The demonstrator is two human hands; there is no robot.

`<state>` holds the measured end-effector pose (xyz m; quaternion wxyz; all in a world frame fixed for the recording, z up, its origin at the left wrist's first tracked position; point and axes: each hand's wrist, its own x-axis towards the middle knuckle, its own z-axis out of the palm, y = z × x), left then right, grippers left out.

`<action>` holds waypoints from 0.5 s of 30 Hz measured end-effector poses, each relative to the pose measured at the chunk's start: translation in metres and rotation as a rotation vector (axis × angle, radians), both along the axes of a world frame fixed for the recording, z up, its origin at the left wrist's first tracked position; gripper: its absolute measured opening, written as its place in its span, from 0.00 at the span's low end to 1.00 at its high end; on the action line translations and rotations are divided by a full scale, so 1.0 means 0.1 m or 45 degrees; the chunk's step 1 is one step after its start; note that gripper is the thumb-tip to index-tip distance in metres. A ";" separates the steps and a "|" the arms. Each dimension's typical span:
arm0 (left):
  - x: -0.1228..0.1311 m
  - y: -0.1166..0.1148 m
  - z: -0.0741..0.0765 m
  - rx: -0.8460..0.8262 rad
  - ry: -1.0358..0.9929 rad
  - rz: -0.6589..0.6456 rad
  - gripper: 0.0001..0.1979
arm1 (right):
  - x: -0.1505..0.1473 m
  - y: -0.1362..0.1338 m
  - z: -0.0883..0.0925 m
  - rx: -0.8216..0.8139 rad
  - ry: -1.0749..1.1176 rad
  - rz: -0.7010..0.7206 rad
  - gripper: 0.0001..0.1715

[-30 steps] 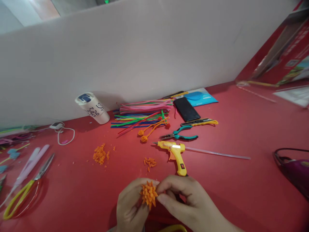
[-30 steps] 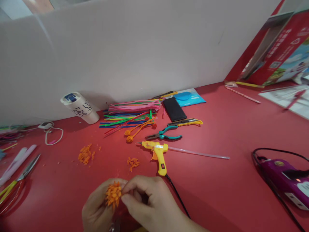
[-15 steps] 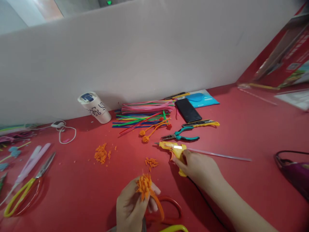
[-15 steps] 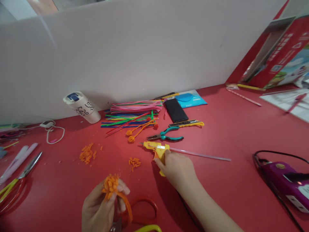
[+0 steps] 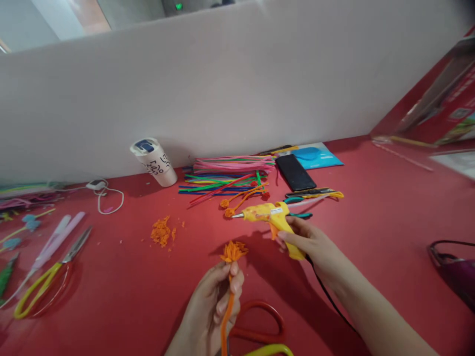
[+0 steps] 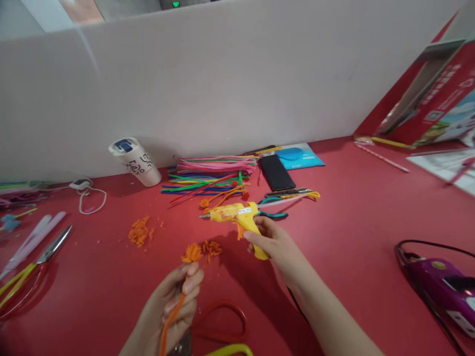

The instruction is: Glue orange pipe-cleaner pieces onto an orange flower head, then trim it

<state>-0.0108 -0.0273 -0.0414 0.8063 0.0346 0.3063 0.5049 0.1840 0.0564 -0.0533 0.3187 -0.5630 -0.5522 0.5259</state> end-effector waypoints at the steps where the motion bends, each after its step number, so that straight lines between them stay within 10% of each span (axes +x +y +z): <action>1: -0.01 0.01 0.00 -0.009 -0.055 -0.021 0.05 | 0.00 -0.04 0.05 -0.051 0.104 0.015 0.20; 6: -0.01 0.01 -0.04 0.006 -0.107 -0.067 0.04 | -0.07 -0.23 0.21 -0.394 0.721 0.165 0.13; 15: 0.01 0.05 -0.06 -0.063 0.051 0.006 0.10 | -0.13 -0.48 0.25 -0.067 0.059 0.017 0.15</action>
